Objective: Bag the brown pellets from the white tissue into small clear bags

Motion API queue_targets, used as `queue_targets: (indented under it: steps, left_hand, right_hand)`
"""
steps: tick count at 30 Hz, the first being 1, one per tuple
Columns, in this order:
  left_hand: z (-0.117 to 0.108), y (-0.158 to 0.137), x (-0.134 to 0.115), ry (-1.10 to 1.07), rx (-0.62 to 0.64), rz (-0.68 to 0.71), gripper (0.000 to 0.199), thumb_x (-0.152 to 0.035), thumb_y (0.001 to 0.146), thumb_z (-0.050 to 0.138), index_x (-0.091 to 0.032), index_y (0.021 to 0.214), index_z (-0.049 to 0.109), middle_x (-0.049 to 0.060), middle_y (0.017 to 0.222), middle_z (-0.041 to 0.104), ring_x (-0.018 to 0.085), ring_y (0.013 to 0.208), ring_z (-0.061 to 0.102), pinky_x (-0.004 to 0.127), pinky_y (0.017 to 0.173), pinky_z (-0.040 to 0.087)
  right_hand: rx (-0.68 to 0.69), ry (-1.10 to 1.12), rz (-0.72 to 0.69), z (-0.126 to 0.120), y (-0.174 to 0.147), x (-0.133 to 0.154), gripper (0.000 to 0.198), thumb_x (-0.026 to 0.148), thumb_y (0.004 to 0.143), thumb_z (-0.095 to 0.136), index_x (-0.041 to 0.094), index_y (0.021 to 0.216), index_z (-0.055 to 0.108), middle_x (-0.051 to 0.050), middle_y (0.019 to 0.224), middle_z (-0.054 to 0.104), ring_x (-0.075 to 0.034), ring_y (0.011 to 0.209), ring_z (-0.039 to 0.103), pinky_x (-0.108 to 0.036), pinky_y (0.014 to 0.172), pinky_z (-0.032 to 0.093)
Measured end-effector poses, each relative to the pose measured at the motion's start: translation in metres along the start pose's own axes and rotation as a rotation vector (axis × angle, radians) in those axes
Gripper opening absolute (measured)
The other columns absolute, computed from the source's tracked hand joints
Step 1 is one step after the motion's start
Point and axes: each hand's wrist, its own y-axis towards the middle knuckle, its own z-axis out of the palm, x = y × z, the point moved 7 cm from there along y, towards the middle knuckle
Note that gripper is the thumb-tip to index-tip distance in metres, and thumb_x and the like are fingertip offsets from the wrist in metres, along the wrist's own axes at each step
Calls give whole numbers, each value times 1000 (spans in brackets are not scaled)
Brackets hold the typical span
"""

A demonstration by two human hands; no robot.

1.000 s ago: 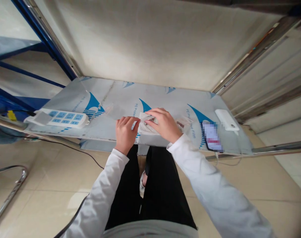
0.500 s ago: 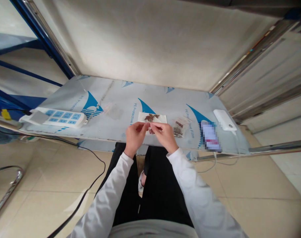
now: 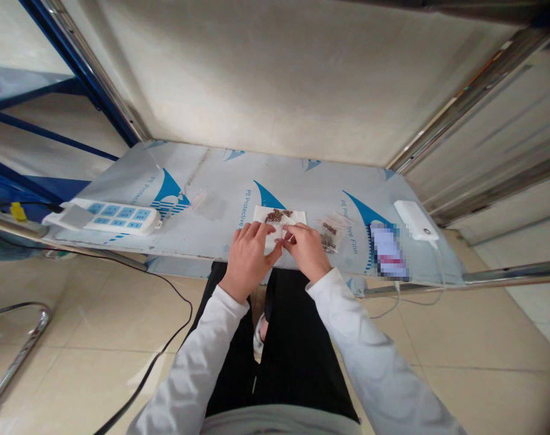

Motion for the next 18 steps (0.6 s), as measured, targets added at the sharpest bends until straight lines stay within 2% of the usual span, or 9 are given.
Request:
queue_targets:
  steps: [2, 3, 4, 7, 9, 11, 14, 18]
  left_hand:
    - [9, 0, 1, -92, 41, 95, 65, -29, 66, 73, -19, 125, 48, 16, 130, 54, 32, 122, 49, 46, 96, 41]
    - [15, 0, 2, -148, 78, 133, 78, -28, 62, 76, -18, 131, 41, 17, 137, 48, 33, 128, 44, 48, 101, 37]
    - [22, 0, 4, -209, 111, 153, 81, -25, 61, 77, -19, 132, 39, 17, 138, 47, 32, 129, 43, 48, 103, 36]
    - [37, -1, 16, -381, 123, 74, 54, -16, 67, 69, -20, 117, 49, 11, 115, 63, 24, 107, 60, 37, 91, 47]
    - [40, -4, 31, -438, 38, -76, 38, -16, 72, 66, -20, 106, 52, 6, 93, 67, 19, 86, 65, 31, 78, 51]
    - [40, -10, 44, -456, -50, -201, 33, -22, 73, 68, -20, 102, 52, 0, 78, 65, 15, 73, 65, 28, 71, 50]
    - [38, -15, 50, -483, -104, -268, 34, -28, 72, 71, -20, 99, 51, -2, 73, 63, 13, 69, 63, 26, 70, 49]
    - [34, -13, 48, -480, -121, -261, 37, -28, 71, 72, -20, 100, 50, -2, 76, 63, 12, 68, 61, 26, 69, 49]
  right_hand:
    - [50, 65, -11, 1, 2, 4, 13, 14, 77, 65, 18, 88, 71, -2, 74, 65, -14, 63, 59, -26, 66, 46]
    - [84, 107, -37, 2, 2, 8, 10, 14, 77, 65, 18, 83, 71, -2, 73, 66, -13, 61, 58, -25, 64, 45]
    - [119, 149, -67, 4, 1, 13, 9, 13, 77, 63, 18, 78, 71, -1, 72, 66, -12, 61, 57, -24, 63, 44]
    - [163, 261, -100, 8, 0, 17, 11, 14, 79, 61, 17, 74, 70, -1, 74, 66, -11, 62, 57, -22, 61, 42]
    - [105, 314, -44, 10, 7, 2, 11, 21, 82, 59, 18, 82, 70, -2, 82, 68, -11, 66, 59, -22, 62, 45]
    - [28, 240, 51, 15, 18, -23, 16, 25, 84, 57, 16, 91, 68, -5, 92, 67, -12, 71, 60, -23, 67, 47]
    - [27, 23, 133, 35, 39, -54, 22, 18, 80, 59, 13, 100, 65, -10, 102, 63, -15, 82, 59, -28, 78, 48]
    - [122, -63, 88, 63, 59, -61, 22, 13, 78, 61, 13, 99, 65, -11, 106, 60, -19, 100, 55, -32, 94, 41]
